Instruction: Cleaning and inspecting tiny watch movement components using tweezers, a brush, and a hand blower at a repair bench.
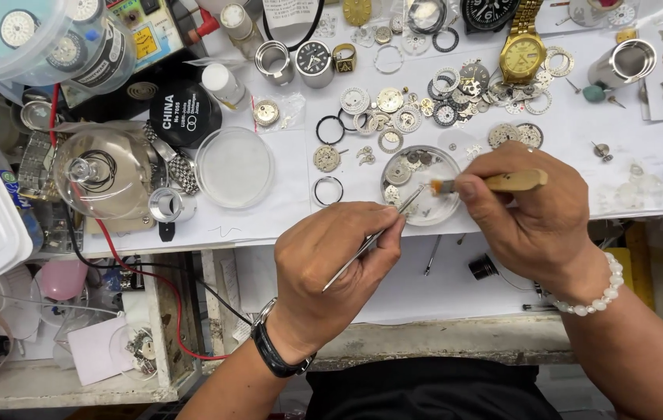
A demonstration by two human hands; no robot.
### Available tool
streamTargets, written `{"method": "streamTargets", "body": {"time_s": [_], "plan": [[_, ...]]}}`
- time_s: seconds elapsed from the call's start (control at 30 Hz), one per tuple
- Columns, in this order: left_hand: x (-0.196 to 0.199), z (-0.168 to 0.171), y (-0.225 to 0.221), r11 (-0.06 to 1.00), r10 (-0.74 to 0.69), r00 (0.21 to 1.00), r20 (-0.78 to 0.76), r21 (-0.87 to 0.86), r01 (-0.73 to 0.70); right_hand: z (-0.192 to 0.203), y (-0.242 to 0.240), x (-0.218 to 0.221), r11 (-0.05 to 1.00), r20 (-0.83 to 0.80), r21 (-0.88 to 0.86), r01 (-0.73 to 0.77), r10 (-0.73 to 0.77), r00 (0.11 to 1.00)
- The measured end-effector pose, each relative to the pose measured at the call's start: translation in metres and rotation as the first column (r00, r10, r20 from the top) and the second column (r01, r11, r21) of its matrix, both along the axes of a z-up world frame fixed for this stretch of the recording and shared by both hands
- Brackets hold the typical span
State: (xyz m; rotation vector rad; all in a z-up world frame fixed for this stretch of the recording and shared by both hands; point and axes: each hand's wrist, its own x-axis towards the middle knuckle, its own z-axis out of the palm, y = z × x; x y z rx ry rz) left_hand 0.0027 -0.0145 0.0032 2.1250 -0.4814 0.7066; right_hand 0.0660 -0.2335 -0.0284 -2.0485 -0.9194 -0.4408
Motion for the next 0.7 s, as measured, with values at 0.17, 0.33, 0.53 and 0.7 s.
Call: {"method": "streamTargets", "body": {"time_s": [0.17, 0.33, 0.53, 0.7], "plan": [[0.001, 0.0, -0.001, 1.0, 0.005, 1.0, 0.004, -0.005, -0.005, 0.003, 0.002, -0.002, 0.999, -0.047, 0.033, 0.011, -0.009, 0.999], [0.001, -0.005, -0.001, 1.0, 0.007, 1.0, 0.007, -0.008, -0.007, -0.007, -0.004, -0.004, 0.996, -0.036, 0.091, -0.009, 0.013, 0.999], [0.001, -0.006, -0.001, 1.0, 0.009, 0.999, 0.032, -0.023, -0.008, -0.025, -0.01, -0.011, 0.854, -0.193, 0.467, 0.23, -0.155, 0.969], [-0.001, -0.003, 0.003, 1.0, 0.003, 1.0, -0.006, -0.009, -0.003, -0.025, -0.009, -0.014, 0.788, -0.332, 0.476, 0.391, -0.251, 0.909]]}}
